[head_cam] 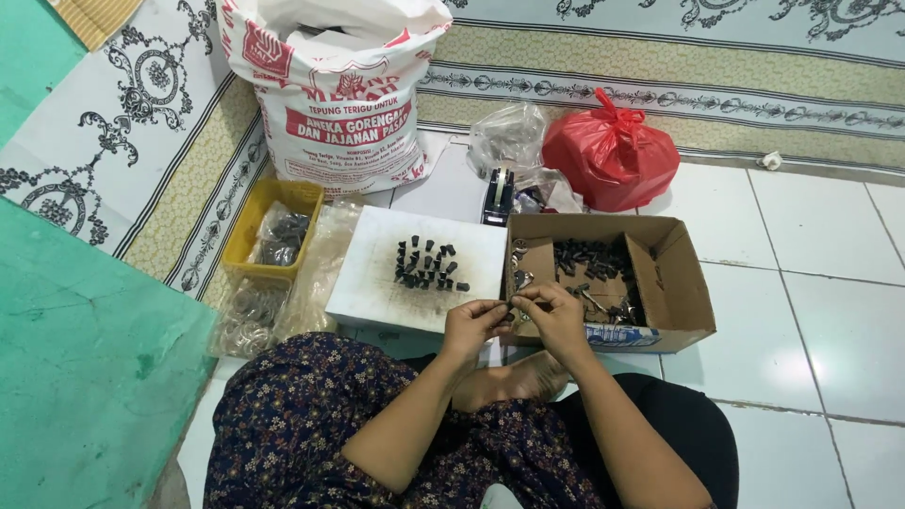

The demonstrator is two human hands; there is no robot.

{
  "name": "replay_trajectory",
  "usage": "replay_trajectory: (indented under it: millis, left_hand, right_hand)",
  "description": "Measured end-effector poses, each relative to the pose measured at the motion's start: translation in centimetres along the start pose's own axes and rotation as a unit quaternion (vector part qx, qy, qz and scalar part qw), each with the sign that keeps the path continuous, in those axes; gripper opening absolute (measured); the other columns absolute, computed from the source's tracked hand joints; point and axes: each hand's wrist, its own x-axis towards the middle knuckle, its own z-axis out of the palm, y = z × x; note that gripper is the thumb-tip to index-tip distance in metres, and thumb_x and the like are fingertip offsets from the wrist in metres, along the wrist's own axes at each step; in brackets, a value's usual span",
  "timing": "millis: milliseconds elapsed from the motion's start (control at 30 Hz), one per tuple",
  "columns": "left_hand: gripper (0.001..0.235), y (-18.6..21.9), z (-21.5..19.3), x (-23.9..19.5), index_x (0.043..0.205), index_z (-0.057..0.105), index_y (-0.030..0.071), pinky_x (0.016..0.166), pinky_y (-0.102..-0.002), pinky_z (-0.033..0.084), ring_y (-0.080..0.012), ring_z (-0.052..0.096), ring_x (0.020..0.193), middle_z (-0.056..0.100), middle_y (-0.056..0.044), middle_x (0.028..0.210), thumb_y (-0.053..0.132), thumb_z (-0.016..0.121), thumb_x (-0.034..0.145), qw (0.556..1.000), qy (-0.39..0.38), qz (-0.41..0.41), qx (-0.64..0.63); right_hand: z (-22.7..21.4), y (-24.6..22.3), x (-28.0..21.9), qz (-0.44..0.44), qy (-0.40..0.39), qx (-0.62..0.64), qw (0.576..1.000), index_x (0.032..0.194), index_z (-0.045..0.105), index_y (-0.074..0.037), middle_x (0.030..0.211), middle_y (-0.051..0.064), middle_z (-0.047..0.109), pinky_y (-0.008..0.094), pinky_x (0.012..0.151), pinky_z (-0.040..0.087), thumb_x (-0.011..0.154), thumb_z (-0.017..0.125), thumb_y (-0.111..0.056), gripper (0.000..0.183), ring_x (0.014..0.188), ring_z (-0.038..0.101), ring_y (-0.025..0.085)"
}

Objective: The person sits on the floor and repeatedly picks up small black plastic parts and metal rings from a cardboard box. They connect the parts by hand and place the assembled units onto a white foam board. The process continues with the person handling the components one at a time.

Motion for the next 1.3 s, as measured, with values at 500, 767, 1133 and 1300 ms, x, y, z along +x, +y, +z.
replay_trajectory:
  millis: [500,767,1133,1300]
  left_hand:
    - [0.022,1.6,-1.6,-3.0,0.108,0.073,-0.014,0.072,-0.040,0.068,-0.0334,0.076,0.085,0.074,-0.034,0.097,-0.003,0.077,0.089,0.991,-0.037,0.002,0.126]
    - [0.021,1.5,-1.2,-3.8,0.106,0.073,-0.015,0.070,-0.041,0.068,-0.0356,0.076,0.082,0.073,-0.036,0.095,-0.004,0.077,0.089,0.994,-0.009,0.000,0.113]
    - [0.021,0.9,-0.5,-4.0,0.106,0.074,-0.014,0.068,-0.043,0.068,-0.0404,0.075,0.082,0.072,-0.037,0.097,-0.002,0.076,0.089,0.991,0.056,0.009,0.122]
    - [0.017,0.2,-0.8,-2.9,0.101,0.075,-0.012,0.060,-0.040,0.068,-0.0387,0.076,0.074,0.072,-0.037,0.092,0.000,0.078,0.088,0.988,0.073,0.021,0.133]
  right_hand:
    - [-1.0,1.0,-0.6,0.270,-0.182,0.135,0.936,0.092,0.076,0.011,0.083,0.021,0.069,0.041,0.068,0.064,0.071,0.087,0.004,0.024,0.077,0.069,0.027]
    - [0.4,3.1,-0.2,0.283,-0.151,0.143,0.936,0.092,0.075,0.012,0.081,0.022,0.070,0.042,0.067,0.066,0.070,0.091,0.001,0.029,0.074,0.072,0.028]
    - [1.8,2.3,-0.7,0.288,-0.130,0.145,0.938,0.096,0.074,0.015,0.088,0.028,0.071,0.051,0.070,0.066,0.073,0.088,0.007,0.028,0.084,0.074,0.038]
    - [2.2,-0.3,-1.0,0.290,-0.125,0.145,0.938,0.099,0.073,0.014,0.086,0.023,0.070,0.042,0.070,0.066,0.078,0.083,0.005,0.025,0.082,0.073,0.030]
